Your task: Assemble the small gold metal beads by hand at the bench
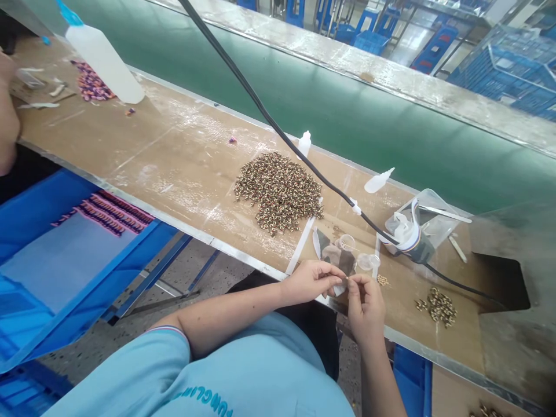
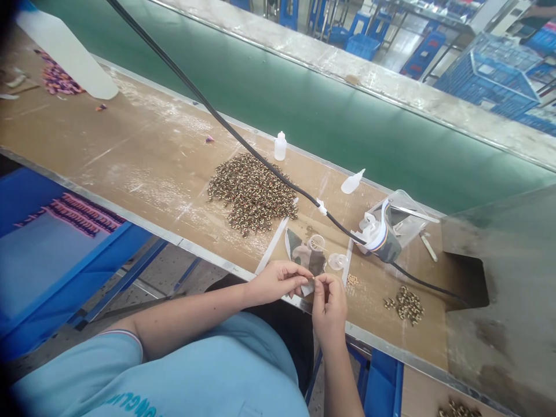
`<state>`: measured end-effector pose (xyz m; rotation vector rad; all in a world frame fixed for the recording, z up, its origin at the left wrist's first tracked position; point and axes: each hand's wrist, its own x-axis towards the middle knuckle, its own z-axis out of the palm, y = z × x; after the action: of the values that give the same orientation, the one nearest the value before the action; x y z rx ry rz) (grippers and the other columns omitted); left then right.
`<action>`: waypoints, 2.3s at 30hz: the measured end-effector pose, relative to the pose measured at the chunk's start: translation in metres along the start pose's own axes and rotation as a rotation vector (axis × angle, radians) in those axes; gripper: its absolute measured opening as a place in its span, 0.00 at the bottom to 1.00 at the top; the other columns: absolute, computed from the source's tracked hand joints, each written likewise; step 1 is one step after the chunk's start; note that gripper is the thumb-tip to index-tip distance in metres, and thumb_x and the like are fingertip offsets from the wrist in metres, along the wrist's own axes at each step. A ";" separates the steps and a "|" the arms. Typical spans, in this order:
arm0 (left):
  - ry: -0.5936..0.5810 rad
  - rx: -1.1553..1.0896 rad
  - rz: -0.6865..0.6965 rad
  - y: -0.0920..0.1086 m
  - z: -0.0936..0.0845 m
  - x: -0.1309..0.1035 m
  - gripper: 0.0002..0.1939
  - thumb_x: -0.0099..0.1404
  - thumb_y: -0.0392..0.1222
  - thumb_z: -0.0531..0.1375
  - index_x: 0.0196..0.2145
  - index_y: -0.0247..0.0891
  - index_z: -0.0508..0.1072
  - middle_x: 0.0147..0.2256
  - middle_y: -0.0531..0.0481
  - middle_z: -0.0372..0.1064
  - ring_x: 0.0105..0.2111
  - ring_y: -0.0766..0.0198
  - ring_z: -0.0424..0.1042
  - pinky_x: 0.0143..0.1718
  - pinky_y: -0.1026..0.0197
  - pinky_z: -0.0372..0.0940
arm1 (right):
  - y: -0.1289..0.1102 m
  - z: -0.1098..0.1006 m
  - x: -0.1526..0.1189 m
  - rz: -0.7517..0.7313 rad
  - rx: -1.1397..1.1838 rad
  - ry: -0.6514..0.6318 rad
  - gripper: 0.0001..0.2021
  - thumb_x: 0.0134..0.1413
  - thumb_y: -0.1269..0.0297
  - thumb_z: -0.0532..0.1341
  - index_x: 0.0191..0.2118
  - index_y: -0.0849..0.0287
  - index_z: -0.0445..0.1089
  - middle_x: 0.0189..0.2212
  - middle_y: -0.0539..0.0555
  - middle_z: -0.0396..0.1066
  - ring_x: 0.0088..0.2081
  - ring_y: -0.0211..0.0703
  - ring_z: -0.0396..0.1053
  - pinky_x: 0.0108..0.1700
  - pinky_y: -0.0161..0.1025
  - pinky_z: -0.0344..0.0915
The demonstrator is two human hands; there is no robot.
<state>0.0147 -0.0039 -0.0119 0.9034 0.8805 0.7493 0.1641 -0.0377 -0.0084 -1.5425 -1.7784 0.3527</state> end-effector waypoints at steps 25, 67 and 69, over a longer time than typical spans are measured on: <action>-0.063 -0.318 -0.022 0.006 -0.008 -0.001 0.16 0.52 0.47 0.66 0.31 0.32 0.69 0.29 0.49 0.72 0.26 0.68 0.72 0.33 0.61 0.68 | 0.017 -0.069 0.062 -0.489 -0.698 -0.159 0.11 0.63 0.65 0.49 0.31 0.58 0.63 0.27 0.53 0.69 0.31 0.42 0.64 0.39 0.40 0.54; -0.077 -0.282 -0.001 0.008 -0.008 -0.002 0.17 0.52 0.49 0.66 0.31 0.32 0.70 0.27 0.50 0.71 0.26 0.69 0.71 0.33 0.63 0.67 | 0.008 -0.067 0.075 -0.662 -0.886 -0.308 0.13 0.62 0.70 0.47 0.30 0.60 0.66 0.25 0.53 0.65 0.28 0.41 0.58 0.39 0.39 0.52; -0.075 -0.285 -0.001 0.008 -0.008 -0.002 0.17 0.52 0.49 0.66 0.31 0.32 0.70 0.26 0.50 0.71 0.26 0.69 0.71 0.33 0.63 0.67 | 0.007 -0.067 0.075 -0.669 -0.892 -0.312 0.12 0.62 0.70 0.48 0.30 0.60 0.66 0.25 0.53 0.66 0.29 0.41 0.59 0.39 0.39 0.52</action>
<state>0.0050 0.0006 -0.0067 0.6732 0.6869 0.8121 0.2146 0.0174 0.0595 -1.3221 -2.7782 -0.6476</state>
